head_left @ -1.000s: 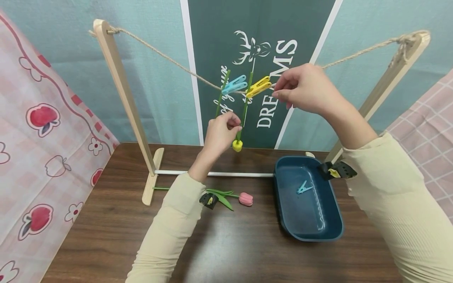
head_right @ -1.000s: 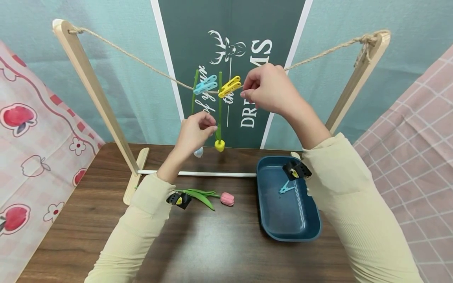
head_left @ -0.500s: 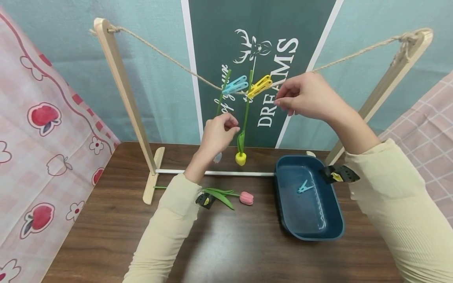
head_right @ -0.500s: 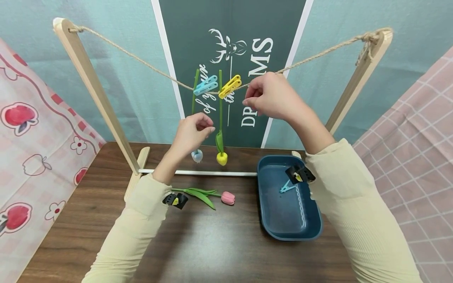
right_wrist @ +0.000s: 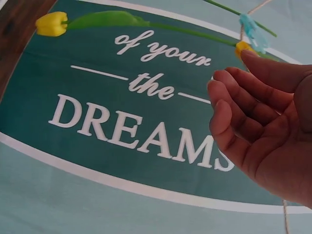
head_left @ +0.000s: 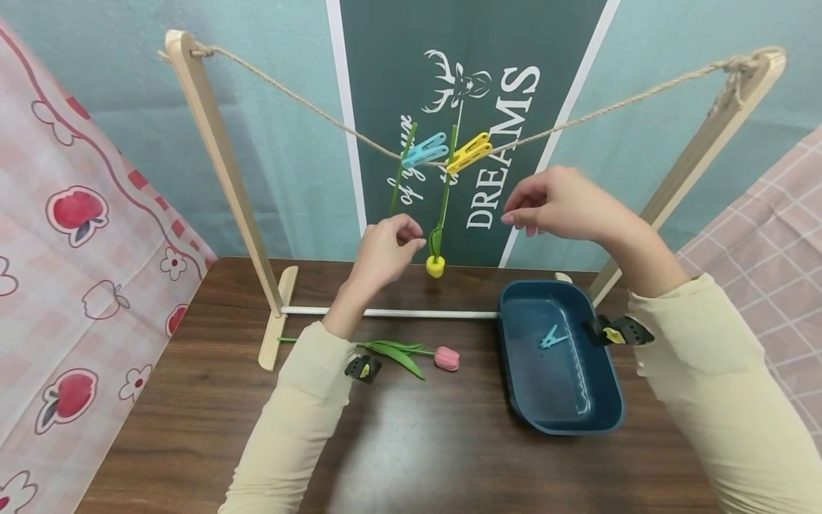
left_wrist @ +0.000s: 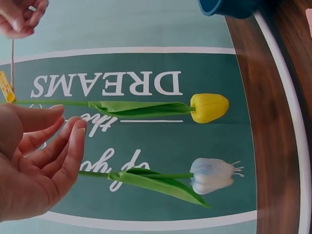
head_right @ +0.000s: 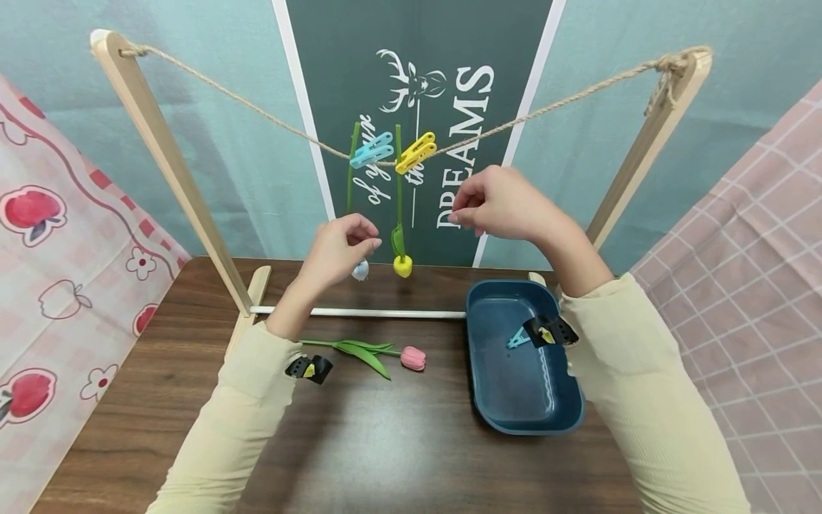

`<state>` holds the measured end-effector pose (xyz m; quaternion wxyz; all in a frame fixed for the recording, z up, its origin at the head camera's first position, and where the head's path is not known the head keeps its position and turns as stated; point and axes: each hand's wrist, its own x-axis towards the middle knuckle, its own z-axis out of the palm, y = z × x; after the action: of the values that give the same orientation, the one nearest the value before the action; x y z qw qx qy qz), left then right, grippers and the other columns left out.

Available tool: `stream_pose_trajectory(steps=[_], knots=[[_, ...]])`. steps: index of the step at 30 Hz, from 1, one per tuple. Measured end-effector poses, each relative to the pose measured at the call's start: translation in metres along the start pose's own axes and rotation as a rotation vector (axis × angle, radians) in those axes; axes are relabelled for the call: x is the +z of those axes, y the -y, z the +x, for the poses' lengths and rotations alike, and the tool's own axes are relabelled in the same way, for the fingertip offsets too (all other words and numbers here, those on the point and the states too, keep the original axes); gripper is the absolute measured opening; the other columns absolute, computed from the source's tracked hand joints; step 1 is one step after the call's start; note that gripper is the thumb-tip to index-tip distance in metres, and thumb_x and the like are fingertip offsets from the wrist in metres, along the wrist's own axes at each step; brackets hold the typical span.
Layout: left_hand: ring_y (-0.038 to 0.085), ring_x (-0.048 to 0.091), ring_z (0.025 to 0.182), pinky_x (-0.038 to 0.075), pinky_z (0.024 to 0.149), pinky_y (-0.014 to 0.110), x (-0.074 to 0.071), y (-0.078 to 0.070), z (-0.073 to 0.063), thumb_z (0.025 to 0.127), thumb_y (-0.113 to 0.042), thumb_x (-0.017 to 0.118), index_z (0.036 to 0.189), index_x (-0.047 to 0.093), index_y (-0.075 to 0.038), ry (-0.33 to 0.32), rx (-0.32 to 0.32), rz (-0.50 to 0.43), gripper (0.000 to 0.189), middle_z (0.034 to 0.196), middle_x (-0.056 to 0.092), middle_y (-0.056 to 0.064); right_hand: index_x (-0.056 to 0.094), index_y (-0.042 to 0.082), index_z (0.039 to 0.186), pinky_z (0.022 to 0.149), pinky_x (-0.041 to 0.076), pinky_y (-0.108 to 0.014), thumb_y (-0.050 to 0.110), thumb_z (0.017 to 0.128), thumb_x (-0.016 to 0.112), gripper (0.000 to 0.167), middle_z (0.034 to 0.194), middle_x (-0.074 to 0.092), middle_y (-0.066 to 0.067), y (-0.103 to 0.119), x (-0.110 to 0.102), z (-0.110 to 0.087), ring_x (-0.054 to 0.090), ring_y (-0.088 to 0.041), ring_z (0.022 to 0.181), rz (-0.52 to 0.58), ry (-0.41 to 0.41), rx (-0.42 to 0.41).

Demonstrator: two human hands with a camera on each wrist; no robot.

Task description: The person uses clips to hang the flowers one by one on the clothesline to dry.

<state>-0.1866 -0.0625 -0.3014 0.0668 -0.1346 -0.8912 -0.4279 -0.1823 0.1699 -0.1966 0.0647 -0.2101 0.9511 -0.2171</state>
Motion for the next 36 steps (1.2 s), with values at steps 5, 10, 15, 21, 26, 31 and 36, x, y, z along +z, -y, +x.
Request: stream_pose_trajectory(steps=[5, 10, 15, 21, 26, 31, 36], knots=[[0.018, 0.057, 0.074, 0.044, 0.069, 0.032, -0.002, 0.007, -0.003, 0.086, -0.014, 0.063, 0.09, 0.063, -0.006, 0.022, -0.029, 0.013, 0.009, 0.079, 0.063, 0.005, 0.066, 0.002, 0.093, 0.057, 0.045, -0.033, 0.012, 0.086, 0.063, 0.013, 0.072, 0.062, -0.005, -0.013, 0.009, -0.004, 0.056, -0.019, 0.062, 0.021, 0.041, 0.002], [0.018, 0.057, 0.075, 0.044, 0.069, 0.034, -0.005, 0.015, -0.007, 0.086, -0.015, 0.063, 0.09, 0.064, -0.006, 0.043, -0.058, 0.025, 0.01, 0.08, 0.064, 0.005, 0.065, 0.001, 0.095, 0.058, 0.046, -0.033, 0.011, 0.086, 0.062, 0.014, 0.071, 0.062, -0.005, -0.029, 0.018, -0.008, 0.056, -0.019, 0.062, 0.042, 0.081, 0.028], [0.019, 0.055, 0.073, 0.043, 0.065, 0.033, -0.006, 0.025, -0.012, 0.086, -0.018, 0.063, 0.09, 0.064, -0.007, 0.072, -0.093, 0.04, 0.012, 0.078, 0.062, 0.005, 0.064, -0.001, 0.096, 0.057, 0.047, -0.031, 0.011, 0.087, 0.061, 0.015, 0.07, 0.061, -0.004, -0.049, 0.026, -0.012, 0.056, -0.018, 0.062, 0.09, 0.119, 0.055], [0.019, 0.054, 0.07, 0.041, 0.061, 0.031, -0.007, 0.039, -0.018, 0.086, -0.018, 0.063, 0.089, 0.065, -0.007, 0.09, -0.114, 0.076, 0.012, 0.077, 0.063, 0.005, 0.064, -0.002, 0.096, 0.055, 0.048, -0.031, 0.009, 0.087, 0.06, 0.015, 0.072, 0.062, -0.005, -0.077, 0.036, -0.018, 0.057, -0.018, 0.063, 0.137, 0.151, 0.097], [0.018, 0.055, 0.065, 0.042, 0.059, 0.031, -0.01, 0.047, -0.021, 0.085, -0.015, 0.063, 0.087, 0.065, -0.005, 0.113, -0.123, 0.075, 0.01, 0.074, 0.063, 0.005, 0.062, -0.004, 0.097, 0.054, 0.05, -0.031, 0.008, 0.087, 0.059, 0.016, 0.071, 0.062, -0.008, -0.101, 0.043, -0.024, 0.058, -0.021, 0.062, 0.185, 0.161, 0.136], [0.017, 0.059, 0.064, 0.044, 0.063, 0.032, -0.013, 0.057, -0.025, 0.085, -0.015, 0.063, 0.087, 0.065, -0.005, 0.14, -0.155, 0.065, 0.01, 0.074, 0.065, 0.005, 0.061, -0.008, 0.097, 0.056, 0.051, -0.032, 0.004, 0.088, 0.056, 0.016, 0.075, 0.062, -0.007, -0.122, 0.051, -0.029, 0.059, -0.02, 0.063, 0.238, 0.163, 0.159], [0.02, 0.057, 0.071, 0.043, 0.066, 0.034, -0.017, 0.067, -0.03, 0.085, -0.017, 0.062, 0.087, 0.065, -0.006, 0.142, -0.169, 0.081, 0.012, 0.077, 0.064, 0.005, 0.06, -0.009, 0.1, 0.057, 0.051, -0.031, 0.002, 0.089, 0.051, 0.017, 0.079, 0.063, -0.01, -0.14, 0.061, -0.037, 0.059, -0.022, 0.066, 0.271, 0.165, 0.187]])
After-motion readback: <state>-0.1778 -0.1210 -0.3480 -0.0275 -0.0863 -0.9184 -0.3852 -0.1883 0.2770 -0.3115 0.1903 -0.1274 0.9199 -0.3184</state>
